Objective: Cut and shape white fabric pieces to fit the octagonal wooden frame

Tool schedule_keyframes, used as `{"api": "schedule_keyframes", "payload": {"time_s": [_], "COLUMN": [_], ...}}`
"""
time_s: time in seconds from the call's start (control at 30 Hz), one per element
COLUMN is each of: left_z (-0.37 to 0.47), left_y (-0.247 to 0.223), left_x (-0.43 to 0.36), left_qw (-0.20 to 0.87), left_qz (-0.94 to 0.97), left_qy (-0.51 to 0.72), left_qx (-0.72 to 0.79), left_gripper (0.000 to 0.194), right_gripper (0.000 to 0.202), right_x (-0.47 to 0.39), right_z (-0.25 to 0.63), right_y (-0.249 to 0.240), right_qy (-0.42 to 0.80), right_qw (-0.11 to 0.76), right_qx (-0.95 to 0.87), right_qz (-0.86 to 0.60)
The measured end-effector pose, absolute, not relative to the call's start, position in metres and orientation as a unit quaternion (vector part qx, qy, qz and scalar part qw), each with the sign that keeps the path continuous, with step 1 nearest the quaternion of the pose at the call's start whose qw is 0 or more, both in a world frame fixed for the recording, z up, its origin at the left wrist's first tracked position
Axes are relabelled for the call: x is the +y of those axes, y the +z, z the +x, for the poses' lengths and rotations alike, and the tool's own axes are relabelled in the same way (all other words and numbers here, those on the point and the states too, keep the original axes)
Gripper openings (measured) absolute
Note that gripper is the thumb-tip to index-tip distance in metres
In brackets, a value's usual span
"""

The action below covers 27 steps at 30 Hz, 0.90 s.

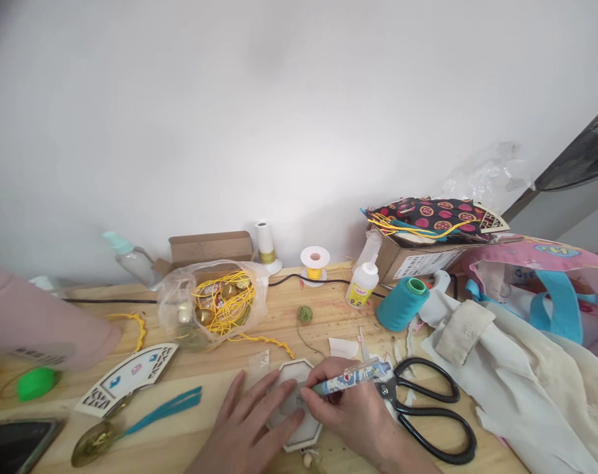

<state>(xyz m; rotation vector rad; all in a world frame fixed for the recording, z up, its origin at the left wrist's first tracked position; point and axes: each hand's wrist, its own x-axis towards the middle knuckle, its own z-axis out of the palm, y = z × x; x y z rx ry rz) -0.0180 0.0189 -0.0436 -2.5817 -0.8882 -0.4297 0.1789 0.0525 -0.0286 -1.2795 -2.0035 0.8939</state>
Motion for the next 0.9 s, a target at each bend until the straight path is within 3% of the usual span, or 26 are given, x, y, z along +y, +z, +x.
{"api": "schedule_keyframes", "payload": {"time_s": [0.47, 0.57, 0.7, 0.9], "left_z": [-0.015, -0.018, -0.022, -0.015], "left_y": [-0.045, -0.039, -0.037, -0.055], "left_x": [0.019, 0.020, 0.021, 0.016], "left_qw": [0.204, 0.169, 0.115, 0.036], "left_qz": [-0.909, -0.908, -0.919, -0.873], "left_qy": [-0.175, -0.192, -0.199, -0.308], "left_qx": [-0.318, -0.331, -0.321, -0.376], "left_gripper": [0.029, 0.023, 0.043, 0.029], "right_gripper": [0.010, 0.013, 0.015, 0.014], "right_x": [0.053, 0.053, 0.052, 0.053], "right_z": [0.178, 0.180, 0.182, 0.183], "right_y": [-0.028, -0.028, -0.028, -0.022], "right_qy": [0.353, 0.358, 0.361, 0.344], "right_qw": [0.305, 0.315, 0.335, 0.359], "right_qx": [-0.742, -0.726, -0.703, -0.711], "right_qz": [-0.482, -0.496, -0.513, -0.498]}}
